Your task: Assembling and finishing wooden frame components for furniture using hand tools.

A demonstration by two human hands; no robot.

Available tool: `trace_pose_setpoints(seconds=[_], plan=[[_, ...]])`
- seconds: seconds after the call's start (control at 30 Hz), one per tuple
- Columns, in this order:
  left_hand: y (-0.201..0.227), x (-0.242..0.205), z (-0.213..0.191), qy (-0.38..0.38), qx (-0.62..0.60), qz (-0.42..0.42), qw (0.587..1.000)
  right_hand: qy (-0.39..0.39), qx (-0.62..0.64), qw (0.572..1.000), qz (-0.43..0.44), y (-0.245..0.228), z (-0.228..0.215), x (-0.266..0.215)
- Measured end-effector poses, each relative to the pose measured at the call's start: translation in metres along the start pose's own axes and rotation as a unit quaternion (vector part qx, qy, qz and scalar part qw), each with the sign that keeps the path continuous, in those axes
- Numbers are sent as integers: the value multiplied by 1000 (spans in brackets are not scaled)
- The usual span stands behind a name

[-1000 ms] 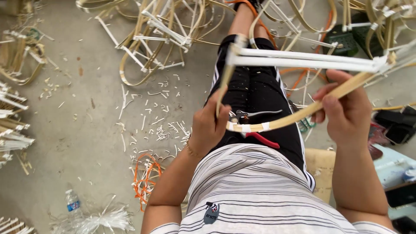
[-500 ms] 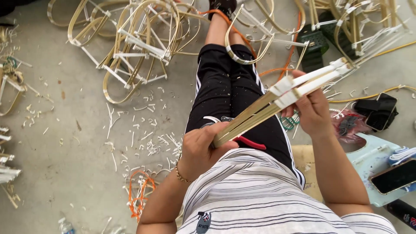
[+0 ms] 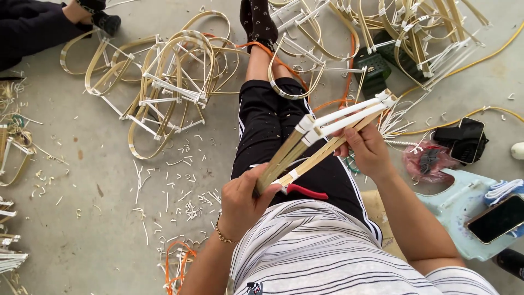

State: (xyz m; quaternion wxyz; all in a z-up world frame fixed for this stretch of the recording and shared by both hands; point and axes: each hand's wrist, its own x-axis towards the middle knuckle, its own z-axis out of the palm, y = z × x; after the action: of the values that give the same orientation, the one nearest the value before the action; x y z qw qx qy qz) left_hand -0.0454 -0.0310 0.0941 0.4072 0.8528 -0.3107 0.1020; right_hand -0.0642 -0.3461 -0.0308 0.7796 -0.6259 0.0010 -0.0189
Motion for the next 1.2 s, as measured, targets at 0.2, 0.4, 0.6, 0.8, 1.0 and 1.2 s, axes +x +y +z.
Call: trace_pose_setpoints(seconds=[0.2, 0.4, 0.6, 0.8, 1.0, 1.2], plan=[[-50, -8, 21, -11, -37, -221, 975, 23, 48, 998, -15, -41, 26, -3], [-98, -33, 68, 25, -365, -362, 857, -35, 21, 996, -81, -56, 57, -11], [-118, -32, 48, 133, -397, -400, 815, -30, -154, 985, -77, -21, 44, 10], [-132, -48, 49, 105, -518, -385, 757, 42, -470, 867, 160, 214, -144, -50], [-119, -27, 55, 14, -426, -453, 783, -6, -540, 772, 334, 295, -185, -100], [-105, -24, 52, -44, -476, -463, 747, -10, -620, 709, 336, 300, -158, -79]])
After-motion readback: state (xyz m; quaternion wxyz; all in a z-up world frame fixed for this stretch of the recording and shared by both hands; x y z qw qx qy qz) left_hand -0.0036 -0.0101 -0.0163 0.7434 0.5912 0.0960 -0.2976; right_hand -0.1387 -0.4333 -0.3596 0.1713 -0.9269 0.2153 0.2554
